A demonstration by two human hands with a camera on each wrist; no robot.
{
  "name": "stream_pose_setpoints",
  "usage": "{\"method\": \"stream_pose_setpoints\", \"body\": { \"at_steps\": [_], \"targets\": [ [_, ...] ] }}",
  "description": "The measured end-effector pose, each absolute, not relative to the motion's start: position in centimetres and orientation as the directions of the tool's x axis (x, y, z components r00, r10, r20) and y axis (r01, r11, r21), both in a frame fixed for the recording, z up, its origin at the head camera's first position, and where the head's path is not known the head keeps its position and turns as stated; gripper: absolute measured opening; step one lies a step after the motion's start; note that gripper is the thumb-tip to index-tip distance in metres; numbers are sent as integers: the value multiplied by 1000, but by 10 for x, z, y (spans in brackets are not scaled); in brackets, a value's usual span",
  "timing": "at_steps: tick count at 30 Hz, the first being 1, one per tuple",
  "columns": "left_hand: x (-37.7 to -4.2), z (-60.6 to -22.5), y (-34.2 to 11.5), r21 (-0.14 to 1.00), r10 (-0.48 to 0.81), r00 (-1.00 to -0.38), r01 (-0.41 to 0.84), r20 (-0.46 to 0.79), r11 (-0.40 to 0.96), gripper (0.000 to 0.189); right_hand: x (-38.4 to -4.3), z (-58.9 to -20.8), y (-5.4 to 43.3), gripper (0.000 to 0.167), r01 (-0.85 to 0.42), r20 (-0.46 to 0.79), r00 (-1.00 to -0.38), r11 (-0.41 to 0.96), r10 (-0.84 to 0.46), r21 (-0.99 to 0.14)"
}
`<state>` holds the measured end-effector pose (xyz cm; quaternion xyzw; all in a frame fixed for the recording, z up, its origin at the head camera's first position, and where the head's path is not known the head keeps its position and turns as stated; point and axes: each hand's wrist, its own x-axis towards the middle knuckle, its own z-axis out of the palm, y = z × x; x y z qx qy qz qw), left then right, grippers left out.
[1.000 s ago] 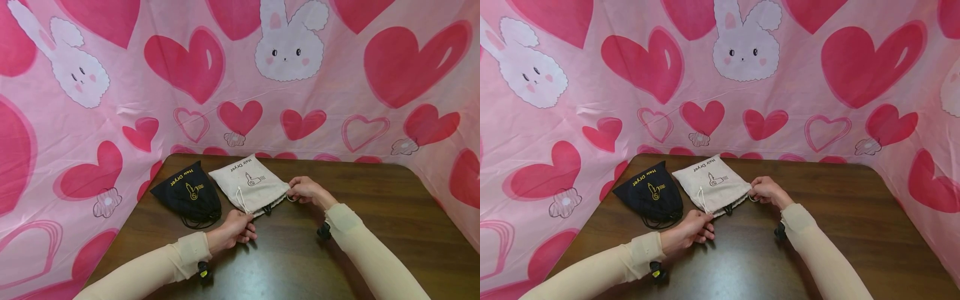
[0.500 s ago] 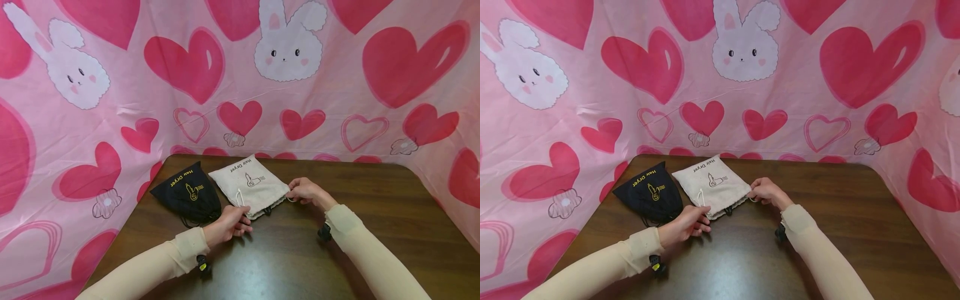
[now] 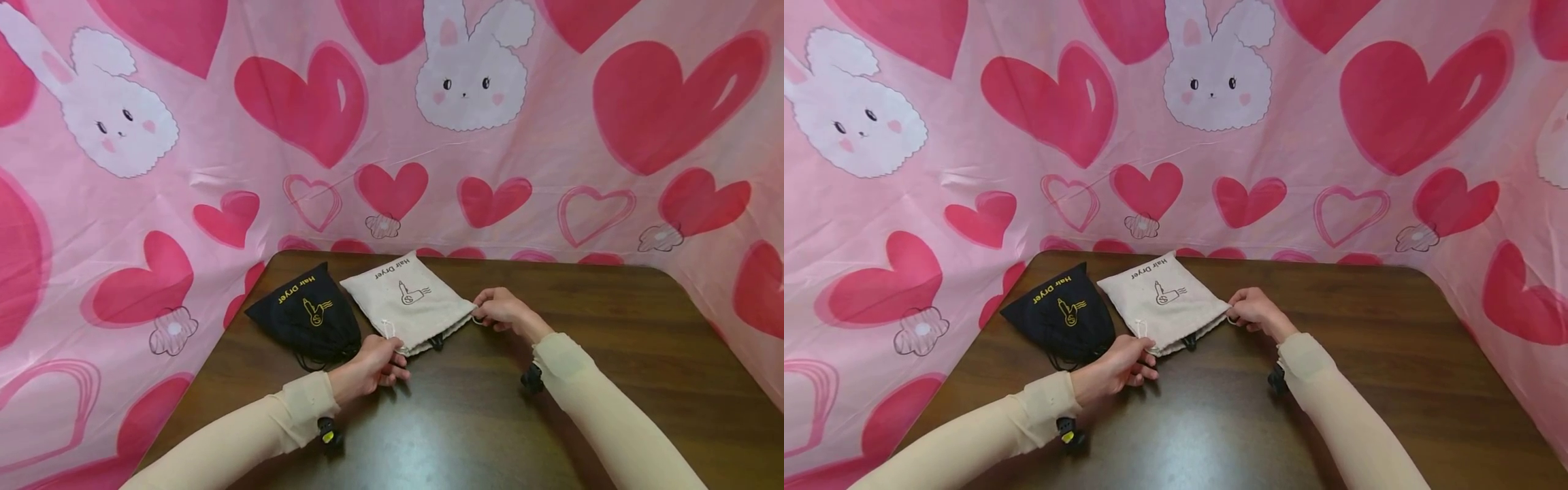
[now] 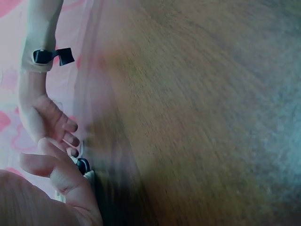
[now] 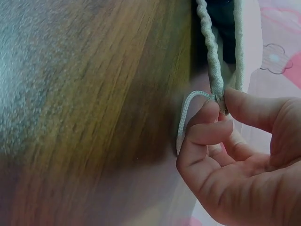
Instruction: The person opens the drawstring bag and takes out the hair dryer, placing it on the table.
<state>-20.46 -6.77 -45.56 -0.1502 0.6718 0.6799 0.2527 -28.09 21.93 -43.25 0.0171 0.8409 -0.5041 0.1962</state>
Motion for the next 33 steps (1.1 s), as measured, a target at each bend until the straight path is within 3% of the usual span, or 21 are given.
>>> {"method": "stream_pose_setpoints", "body": {
  "at_steps": [10, 22, 33],
  "targets": [
    [-198, -456, -69, 831, 171, -814, -553, -554, 61, 29, -282, -431, 221, 18, 248, -369, -904, 438, -216, -864],
    [-198, -456, -68, 832, 163, -817, -552, -553, 56, 15, -281, -433, 218, 14, 266, -367, -914, 428, -174, -864],
    [-195, -453, -68, 828, 174, -811, -558, -558, 56, 24, -290, -433, 235, 29, 309, -432, -824, 348, -367, -885]
  ]
}}
